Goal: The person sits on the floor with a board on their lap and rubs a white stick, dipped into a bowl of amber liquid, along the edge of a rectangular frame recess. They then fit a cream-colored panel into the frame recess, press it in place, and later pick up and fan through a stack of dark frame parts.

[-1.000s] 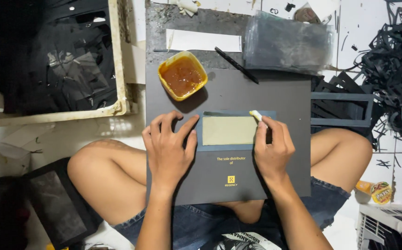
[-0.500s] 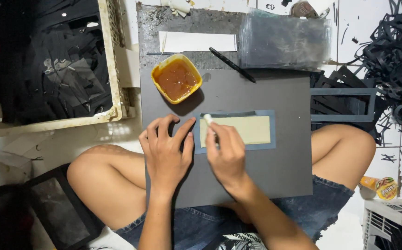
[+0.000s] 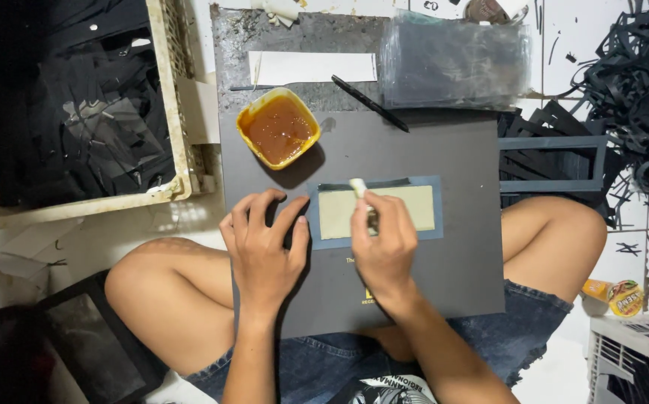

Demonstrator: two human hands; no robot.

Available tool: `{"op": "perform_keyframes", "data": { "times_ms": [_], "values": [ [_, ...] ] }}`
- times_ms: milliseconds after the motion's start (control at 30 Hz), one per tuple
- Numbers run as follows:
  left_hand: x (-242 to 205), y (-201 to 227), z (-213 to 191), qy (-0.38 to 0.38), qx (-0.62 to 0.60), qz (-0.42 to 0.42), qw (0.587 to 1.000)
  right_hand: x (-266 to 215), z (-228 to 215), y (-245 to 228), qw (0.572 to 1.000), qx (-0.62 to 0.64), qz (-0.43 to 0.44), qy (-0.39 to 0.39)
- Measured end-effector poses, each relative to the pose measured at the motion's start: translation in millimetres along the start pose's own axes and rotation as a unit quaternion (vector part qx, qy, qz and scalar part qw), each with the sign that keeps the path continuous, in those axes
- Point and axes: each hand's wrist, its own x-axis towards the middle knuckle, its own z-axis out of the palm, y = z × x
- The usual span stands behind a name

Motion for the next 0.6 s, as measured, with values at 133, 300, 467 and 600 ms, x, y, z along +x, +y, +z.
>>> {"op": "perform_keyframes", "data": {
  "times_ms": [133,300,467,600],
  "values": [
    [1,1,-1,0.005,-0.006,0.002,1.000,8,9,-25,0.999,0.029,-0.036,-0.025],
    [0,-1,0,0.003,0.007,0.019,1.000,4,2,-2,0.999,-0.017,-0.044,-0.026],
    [1,2,-2,-0.010,0.007,0.023,1.000,-5,-33,48,0.994,-0.109,0.005,0.005],
    [2,2,-2,-0.011,0.010,0.016,1.000,5,-58,52,0.987,-0.157,0.008,0.038]
  ]
}}
